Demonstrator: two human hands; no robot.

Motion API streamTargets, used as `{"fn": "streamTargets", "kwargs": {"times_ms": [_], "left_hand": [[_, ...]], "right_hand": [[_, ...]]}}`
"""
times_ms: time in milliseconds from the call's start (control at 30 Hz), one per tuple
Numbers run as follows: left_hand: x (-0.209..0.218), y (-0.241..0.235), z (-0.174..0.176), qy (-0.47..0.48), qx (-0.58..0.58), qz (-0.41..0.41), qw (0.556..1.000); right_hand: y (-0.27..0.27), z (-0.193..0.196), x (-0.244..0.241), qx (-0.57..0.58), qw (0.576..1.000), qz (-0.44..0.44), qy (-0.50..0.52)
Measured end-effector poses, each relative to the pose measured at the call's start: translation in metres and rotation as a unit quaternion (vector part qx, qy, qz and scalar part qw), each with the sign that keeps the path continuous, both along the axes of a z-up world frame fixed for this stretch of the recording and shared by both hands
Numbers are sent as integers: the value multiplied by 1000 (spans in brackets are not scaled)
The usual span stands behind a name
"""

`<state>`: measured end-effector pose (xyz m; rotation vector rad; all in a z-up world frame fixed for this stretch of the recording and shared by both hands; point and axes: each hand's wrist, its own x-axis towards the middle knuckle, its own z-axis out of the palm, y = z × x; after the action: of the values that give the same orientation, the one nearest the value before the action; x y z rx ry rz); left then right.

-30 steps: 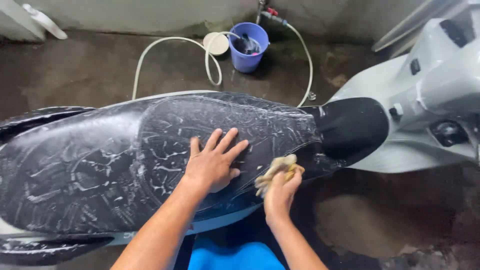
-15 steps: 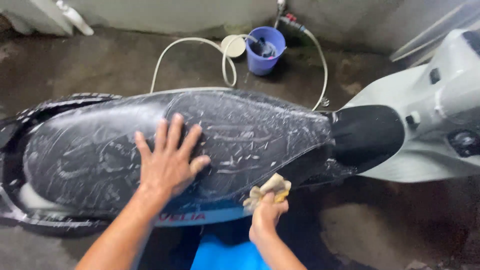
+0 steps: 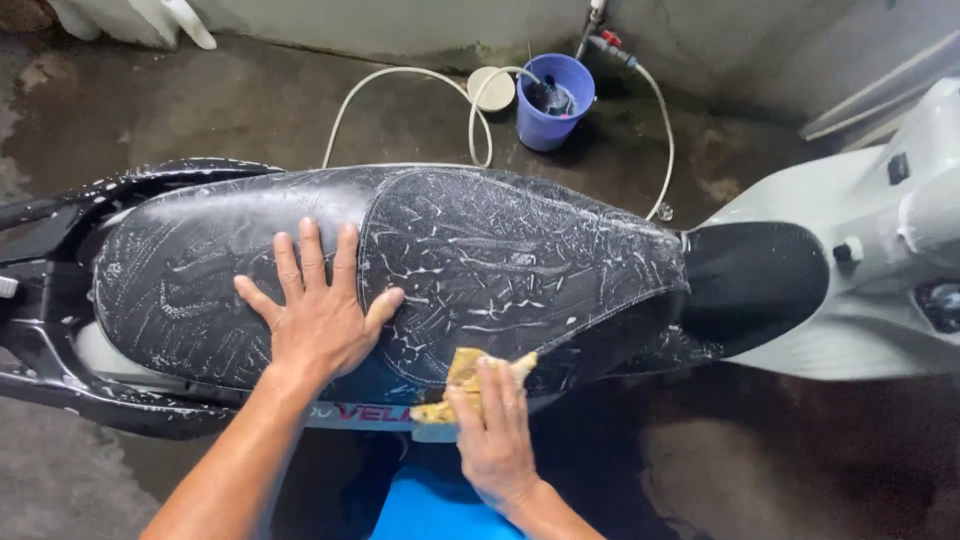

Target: The person scrubs the soapy seat of a motorcycle with a sponge, moving from the front to the rear and back again to cover the entire surface.

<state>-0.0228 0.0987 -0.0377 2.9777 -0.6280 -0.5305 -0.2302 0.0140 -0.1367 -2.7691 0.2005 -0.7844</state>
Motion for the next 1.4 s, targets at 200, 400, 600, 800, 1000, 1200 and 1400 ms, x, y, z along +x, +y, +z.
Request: {"fn": "streamTargets", "kwargs": {"times_ms": [200, 400, 600, 800, 1000, 1200, 1400], "left_hand": [[4, -2, 26, 127, 39, 17, 991], [6, -5, 37, 175, 49, 30, 983], [5, -1, 42, 178, 44, 25, 983], [-5, 3, 32, 135, 38, 4, 990], [-3, 2, 37, 151, 41, 6, 988], [-1, 4, 23, 133, 37, 9, 990], [-1, 4, 30, 143, 24, 14, 989]], "right_hand": [[4, 28, 20, 36, 999, 1, -21], [-32, 36, 49, 101, 972, 195, 79], [-29, 39, 44, 36, 972, 231, 29], [-38, 22, 79, 56, 994, 73, 61], [-37, 5, 73, -82, 996, 22, -39], [-32, 29, 91, -20, 999, -30, 23], [-89, 28, 89, -74, 994, -32, 72]]}}
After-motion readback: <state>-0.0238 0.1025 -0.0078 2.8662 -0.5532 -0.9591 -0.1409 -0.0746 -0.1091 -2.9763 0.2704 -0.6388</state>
